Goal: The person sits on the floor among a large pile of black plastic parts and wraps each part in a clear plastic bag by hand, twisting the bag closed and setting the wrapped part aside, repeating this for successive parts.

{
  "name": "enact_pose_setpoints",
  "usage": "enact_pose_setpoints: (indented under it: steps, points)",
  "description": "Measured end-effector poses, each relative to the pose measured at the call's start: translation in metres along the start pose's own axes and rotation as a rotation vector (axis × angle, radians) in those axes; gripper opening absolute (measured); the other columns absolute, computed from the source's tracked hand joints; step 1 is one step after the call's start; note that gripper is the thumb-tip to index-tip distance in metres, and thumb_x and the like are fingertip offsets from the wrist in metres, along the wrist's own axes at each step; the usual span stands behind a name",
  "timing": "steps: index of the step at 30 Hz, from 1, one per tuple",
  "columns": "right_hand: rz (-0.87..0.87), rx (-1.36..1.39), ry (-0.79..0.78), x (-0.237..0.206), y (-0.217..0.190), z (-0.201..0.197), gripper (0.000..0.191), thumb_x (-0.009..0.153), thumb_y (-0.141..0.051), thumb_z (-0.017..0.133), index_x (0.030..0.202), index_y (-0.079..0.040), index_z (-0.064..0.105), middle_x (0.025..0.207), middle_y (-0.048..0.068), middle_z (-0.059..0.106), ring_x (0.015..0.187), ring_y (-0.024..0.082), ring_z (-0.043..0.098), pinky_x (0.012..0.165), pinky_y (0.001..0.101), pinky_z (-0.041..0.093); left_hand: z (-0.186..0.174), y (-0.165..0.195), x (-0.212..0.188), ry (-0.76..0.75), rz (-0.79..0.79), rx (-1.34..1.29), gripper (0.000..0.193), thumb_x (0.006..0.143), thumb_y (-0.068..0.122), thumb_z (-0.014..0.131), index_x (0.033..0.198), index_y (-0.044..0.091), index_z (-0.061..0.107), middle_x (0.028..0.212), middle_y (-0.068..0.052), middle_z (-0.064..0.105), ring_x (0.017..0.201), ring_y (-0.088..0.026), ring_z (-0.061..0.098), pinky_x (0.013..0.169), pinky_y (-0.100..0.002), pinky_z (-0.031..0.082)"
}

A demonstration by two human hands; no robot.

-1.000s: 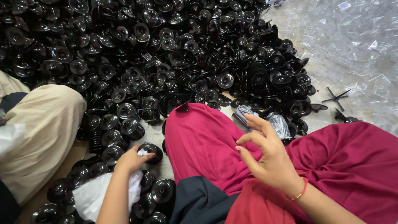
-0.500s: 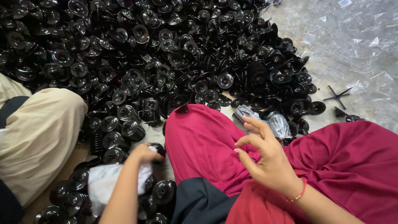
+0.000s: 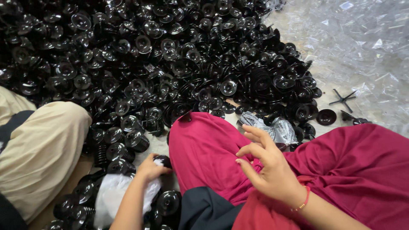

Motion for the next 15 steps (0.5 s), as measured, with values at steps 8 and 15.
enact_pose_setpoints:
  steps: [8,15]
  points:
    - [-0.021,-0.031,-0.025,0.002,-0.006,0.005,0.02,0.084,-0.007,0.074,0.103,-0.008,0.066,0.147,0.019,0.051,0.128,0.034,0.064,0.097,0.0374,0.055,-0.068,-0.017,-0.034,-0.065,0.101,-0.787,0.082,0.063,0.021,0.088,0.138,0.008,0.059,0.103,-0.006,0.067,0.083,-0.017,0.059,0.065,-0.031,0.046]
    - [-0.195,0.014,-0.349,0.0,-0.033,0.034,0.078,0.077,-0.017,0.084,0.147,-0.01,0.051,0.155,0.025,0.043,0.133,0.04,0.056,0.106,0.0446,0.049,-0.007,0.074,-0.102,-0.661,0.361,-0.607,0.066,0.069,0.023,0.084,0.13,0.014,0.064,0.091,0.001,0.07,0.073,-0.007,0.06,0.058,-0.024,0.044]
Point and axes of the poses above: each hand's wrist, its own x-axis towards the middle knuckle, its own z-axis out of the palm, y = z × x, the point moved 3 cm from there along x, towards the middle knuckle
